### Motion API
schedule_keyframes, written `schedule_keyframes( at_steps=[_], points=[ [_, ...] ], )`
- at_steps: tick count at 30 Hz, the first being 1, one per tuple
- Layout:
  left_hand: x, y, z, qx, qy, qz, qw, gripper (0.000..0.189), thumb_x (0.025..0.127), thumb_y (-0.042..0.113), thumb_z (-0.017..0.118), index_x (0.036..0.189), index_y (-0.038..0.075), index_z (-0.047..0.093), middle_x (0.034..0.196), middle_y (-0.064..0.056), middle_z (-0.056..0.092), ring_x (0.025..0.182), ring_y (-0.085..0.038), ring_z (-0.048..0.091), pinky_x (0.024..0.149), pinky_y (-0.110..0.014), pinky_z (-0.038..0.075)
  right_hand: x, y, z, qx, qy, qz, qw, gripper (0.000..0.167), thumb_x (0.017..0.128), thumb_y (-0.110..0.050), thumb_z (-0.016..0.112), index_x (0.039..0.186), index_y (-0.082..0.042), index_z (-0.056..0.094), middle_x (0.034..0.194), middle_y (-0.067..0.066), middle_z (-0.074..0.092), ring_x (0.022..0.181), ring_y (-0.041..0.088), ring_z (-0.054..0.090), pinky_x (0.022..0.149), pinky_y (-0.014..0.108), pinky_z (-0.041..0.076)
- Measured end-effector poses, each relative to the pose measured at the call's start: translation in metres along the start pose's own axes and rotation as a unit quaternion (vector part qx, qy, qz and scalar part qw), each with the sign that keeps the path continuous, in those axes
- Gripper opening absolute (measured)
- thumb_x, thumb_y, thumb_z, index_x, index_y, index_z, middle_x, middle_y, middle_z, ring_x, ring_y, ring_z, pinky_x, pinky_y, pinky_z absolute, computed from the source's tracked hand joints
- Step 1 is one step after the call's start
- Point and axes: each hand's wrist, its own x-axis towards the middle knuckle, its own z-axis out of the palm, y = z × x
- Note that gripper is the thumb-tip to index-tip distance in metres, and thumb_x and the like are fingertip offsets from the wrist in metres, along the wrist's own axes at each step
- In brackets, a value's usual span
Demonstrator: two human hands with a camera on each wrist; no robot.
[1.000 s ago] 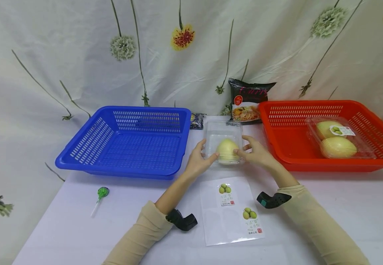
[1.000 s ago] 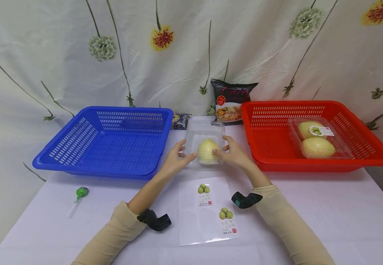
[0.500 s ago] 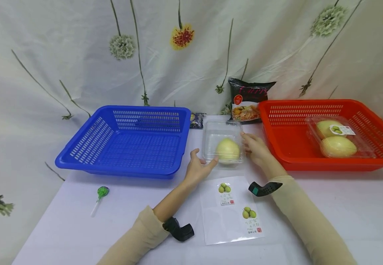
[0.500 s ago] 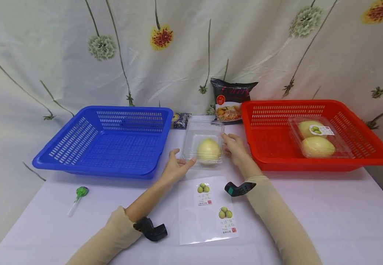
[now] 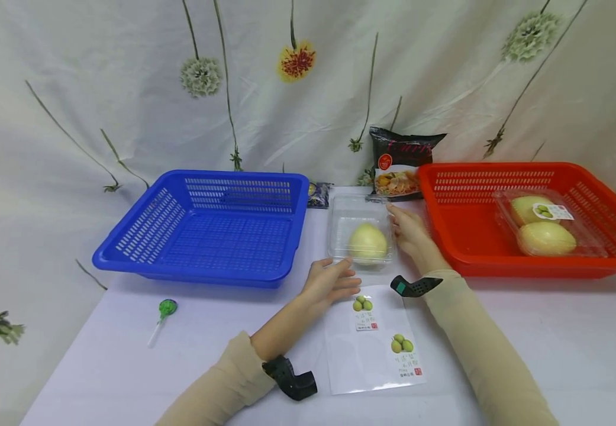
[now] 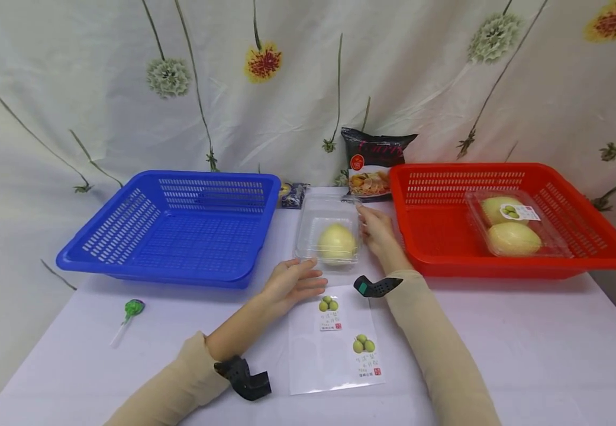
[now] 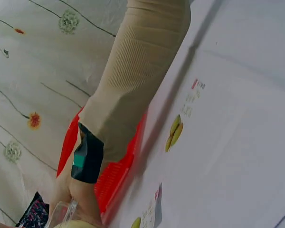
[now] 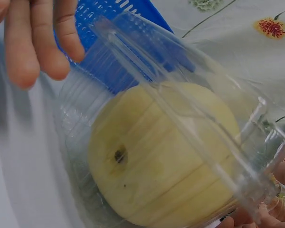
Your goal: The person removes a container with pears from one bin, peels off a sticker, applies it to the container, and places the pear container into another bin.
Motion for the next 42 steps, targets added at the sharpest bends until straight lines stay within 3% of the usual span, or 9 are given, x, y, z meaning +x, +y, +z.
schedule_keyframes(
  at_steps=[4, 10, 16, 20, 24, 28, 31, 36, 42],
  points=[
    [-0.001, -0.004, 0.006, -0.053, 0.006, 0.009, 0.9986, 0.063, 0.093, 0.005, 0.055, 0.138, -0.011, 0.015, 0.12, -0.033, 0.052, 0.108, -0.041, 0.059, 0.086, -0.04, 0.052, 0.003, 0.0, -0.002, 0.022, -0.008, -0.007, 0.9997, 0.056, 0.095, -0.024, 0.054, 0.141, -0.001, 0.032, 0.096, 0.0, 0.031, 0.073, 0.011, 0.029, 0.063, 0.02, 0.024],
    [0.002, -0.005, 0.01, -0.078, 0.077, 0.054, 0.9925, 0.047, 0.086, -0.001, 0.059, 0.124, -0.004, 0.031, 0.099, -0.017, 0.061, 0.091, -0.028, 0.066, 0.08, -0.032, 0.055, -0.001, 0.002, -0.002, 0.05, -0.004, -0.009, 0.9987, 0.052, 0.094, -0.021, 0.056, 0.139, -0.004, 0.036, 0.095, -0.001, 0.032, 0.072, 0.009, 0.032, 0.06, 0.018, 0.026],
    [0.01, -0.001, 0.01, -0.088, 0.136, 0.074, 0.984, 0.045, 0.085, 0.002, 0.063, 0.121, -0.001, 0.037, 0.086, -0.007, 0.058, 0.073, -0.014, 0.061, 0.071, -0.026, 0.054, -0.011, 0.008, -0.002, 0.08, 0.012, -0.015, 0.9966, 0.034, 0.093, -0.02, 0.055, 0.125, -0.01, 0.046, 0.089, -0.001, 0.036, 0.068, 0.008, 0.038, 0.057, 0.018, 0.03],
    [0.015, 0.003, 0.012, -0.078, 0.16, 0.087, 0.9803, 0.054, 0.084, 0.005, 0.066, 0.128, 0.001, 0.036, 0.09, -0.007, 0.053, 0.071, -0.013, 0.054, 0.067, -0.022, 0.05, -0.022, 0.012, 0.0, 0.093, 0.023, -0.036, 0.9947, 0.031, 0.094, -0.02, 0.053, 0.122, -0.009, 0.046, 0.087, 0.0, 0.035, 0.067, 0.008, 0.038, 0.059, 0.018, 0.032],
    [0.019, 0.006, 0.014, -0.056, 0.176, 0.099, 0.9778, 0.062, 0.082, 0.007, 0.069, 0.134, 0.002, 0.035, 0.1, -0.009, 0.047, 0.067, -0.012, 0.047, 0.064, -0.021, 0.045, -0.032, 0.016, 0.003, 0.109, 0.034, -0.064, 0.9914, 0.017, 0.095, -0.018, 0.053, 0.107, -0.009, 0.046, 0.08, 0.0, 0.038, 0.061, 0.008, 0.041, 0.057, 0.018, 0.04],
    [0.024, 0.008, 0.017, -0.051, 0.185, 0.122, 0.9738, 0.066, 0.081, 0.007, 0.069, 0.137, -0.001, 0.034, 0.105, -0.011, 0.044, 0.076, -0.012, 0.046, 0.069, -0.024, 0.044, -0.043, 0.02, 0.004, 0.107, 0.037, -0.086, 0.9898, 0.009, 0.095, -0.015, 0.052, 0.097, -0.01, 0.044, 0.072, -0.001, 0.039, 0.055, 0.008, 0.043, 0.055, 0.018, 0.044],
    [0.027, 0.008, 0.02, -0.048, 0.189, 0.139, 0.9709, 0.067, 0.08, 0.006, 0.069, 0.137, -0.004, 0.035, 0.113, -0.016, 0.045, 0.09, -0.018, 0.046, 0.078, -0.029, 0.045, -0.052, 0.025, 0.005, 0.104, 0.043, -0.098, 0.9888, 0.015, 0.095, -0.014, 0.052, 0.105, -0.007, 0.043, 0.071, 0.0, 0.039, 0.053, 0.008, 0.045, 0.054, 0.018, 0.045],
    [0.031, 0.007, 0.022, -0.015, 0.189, 0.164, 0.9682, 0.065, 0.079, 0.008, 0.068, 0.136, -0.006, 0.04, 0.129, -0.021, 0.044, 0.102, -0.023, 0.045, 0.089, -0.036, 0.044, -0.065, 0.032, 0.007, 0.086, 0.062, -0.108, 0.9886, 0.055, 0.094, -0.013, 0.053, 0.137, 0.0, 0.023, 0.073, 0.002, 0.042, 0.052, 0.006, 0.052, 0.058, 0.016, 0.05],
    [0.035, 0.006, 0.02, 0.01, 0.18, 0.157, 0.9709, 0.066, 0.08, 0.009, 0.067, 0.139, -0.004, 0.04, 0.135, -0.021, 0.044, 0.119, -0.031, 0.045, 0.101, -0.04, 0.039, -0.079, 0.04, 0.009, 0.076, 0.065, -0.095, 0.9905, 0.061, 0.092, -0.012, 0.057, 0.134, 0.002, 0.015, 0.069, 0.001, 0.048, 0.052, 0.006, 0.059, 0.06, 0.018, 0.053]
  ],
)
